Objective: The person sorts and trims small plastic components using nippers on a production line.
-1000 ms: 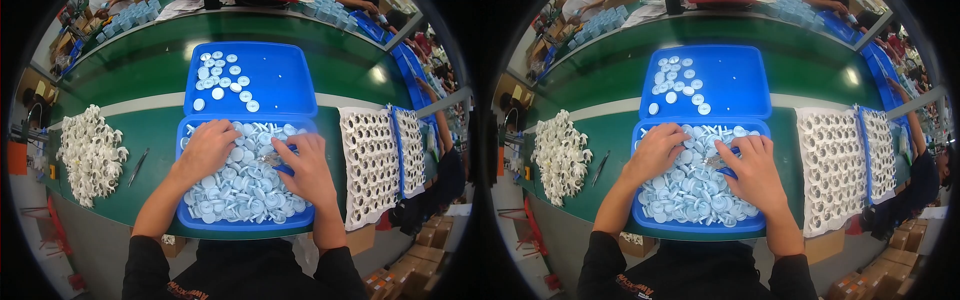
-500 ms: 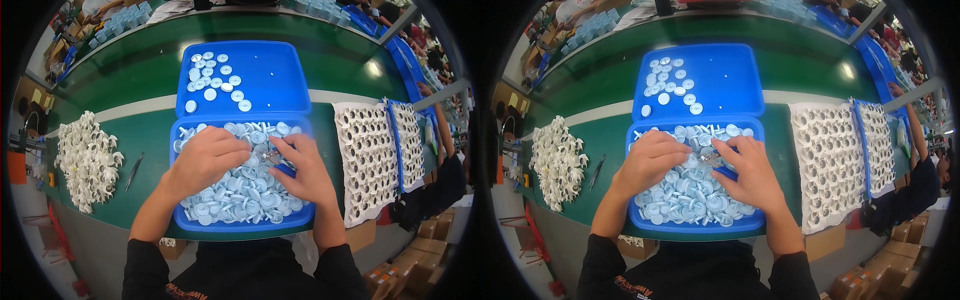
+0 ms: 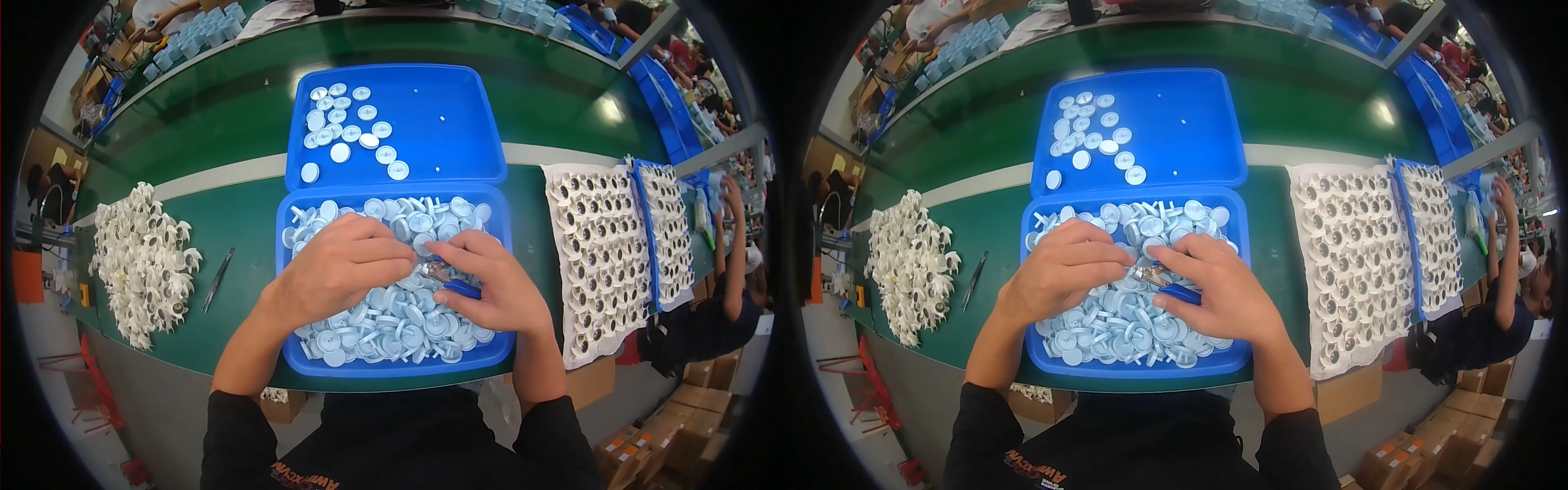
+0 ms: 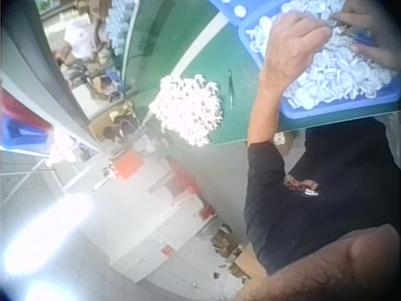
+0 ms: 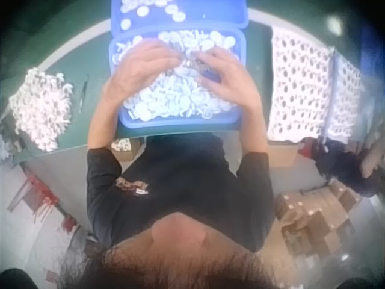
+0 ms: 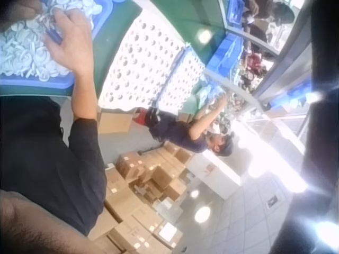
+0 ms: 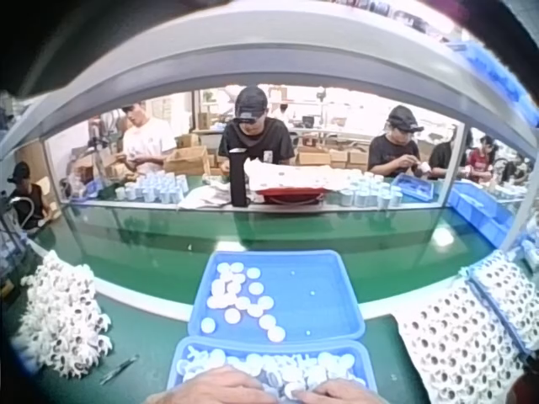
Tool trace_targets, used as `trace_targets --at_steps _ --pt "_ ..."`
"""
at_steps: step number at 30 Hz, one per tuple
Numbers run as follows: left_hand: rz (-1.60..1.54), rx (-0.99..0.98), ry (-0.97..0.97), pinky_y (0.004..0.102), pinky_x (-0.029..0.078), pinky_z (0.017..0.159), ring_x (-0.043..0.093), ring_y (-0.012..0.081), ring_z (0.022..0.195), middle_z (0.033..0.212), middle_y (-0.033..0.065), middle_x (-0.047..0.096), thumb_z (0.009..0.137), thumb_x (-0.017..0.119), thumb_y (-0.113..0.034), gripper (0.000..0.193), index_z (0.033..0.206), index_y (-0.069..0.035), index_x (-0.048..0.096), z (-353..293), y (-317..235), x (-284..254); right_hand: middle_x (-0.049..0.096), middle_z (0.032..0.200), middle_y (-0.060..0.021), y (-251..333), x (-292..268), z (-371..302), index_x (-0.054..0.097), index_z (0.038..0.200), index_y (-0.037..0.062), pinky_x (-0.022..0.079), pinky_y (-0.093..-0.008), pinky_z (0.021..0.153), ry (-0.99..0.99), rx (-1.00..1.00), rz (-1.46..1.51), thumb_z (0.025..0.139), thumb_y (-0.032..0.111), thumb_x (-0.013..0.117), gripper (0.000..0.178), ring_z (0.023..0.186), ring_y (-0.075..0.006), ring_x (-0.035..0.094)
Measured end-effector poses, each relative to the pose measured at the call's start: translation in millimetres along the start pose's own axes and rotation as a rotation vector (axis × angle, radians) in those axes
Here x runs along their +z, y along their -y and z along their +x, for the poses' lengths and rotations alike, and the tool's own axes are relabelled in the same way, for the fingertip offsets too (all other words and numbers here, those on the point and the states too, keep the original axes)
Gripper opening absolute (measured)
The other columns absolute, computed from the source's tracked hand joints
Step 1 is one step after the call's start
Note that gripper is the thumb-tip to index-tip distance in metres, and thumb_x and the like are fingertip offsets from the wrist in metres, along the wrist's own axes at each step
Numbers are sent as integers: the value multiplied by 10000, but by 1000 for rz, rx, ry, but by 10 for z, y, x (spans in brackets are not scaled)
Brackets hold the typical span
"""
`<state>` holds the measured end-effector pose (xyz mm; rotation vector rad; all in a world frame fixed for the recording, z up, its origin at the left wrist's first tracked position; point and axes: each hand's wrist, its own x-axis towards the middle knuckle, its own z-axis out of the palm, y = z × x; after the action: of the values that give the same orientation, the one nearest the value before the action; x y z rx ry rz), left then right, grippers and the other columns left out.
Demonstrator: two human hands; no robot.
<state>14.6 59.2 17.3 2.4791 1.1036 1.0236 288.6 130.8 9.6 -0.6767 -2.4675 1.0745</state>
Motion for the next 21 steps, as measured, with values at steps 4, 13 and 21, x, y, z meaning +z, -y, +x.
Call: trace_targets --at_steps 4,13,21 --pt "-6 -5 2 384 519 884 689 251 1040 1103 44 767 797 779 25 255 1039 -49 751 -5 -4 -17 675 1084 -131 25 14 21 702 1368 43 517 -421 887 -16 -16 1 863 183 862 547 1001 -335 655" --pt "-14 -4 31 422 524 887 693 300 1041 1123 60 786 796 788 23 266 1051 -49 761 -30 -24 -125 699 996 -125 101 138 28 725 1266 62 563 -417 741 -68 -29 -51 839 93 831 441 876 -346 705" --pt "-10 -25 74 421 524 898 688 299 1057 1111 59 782 797 774 44 267 1044 -55 759 -44 15 -140 717 957 -100 117 155 13 732 1190 79 562 -416 665 -75 0 -135 816 67 814 383 808 -331 717"
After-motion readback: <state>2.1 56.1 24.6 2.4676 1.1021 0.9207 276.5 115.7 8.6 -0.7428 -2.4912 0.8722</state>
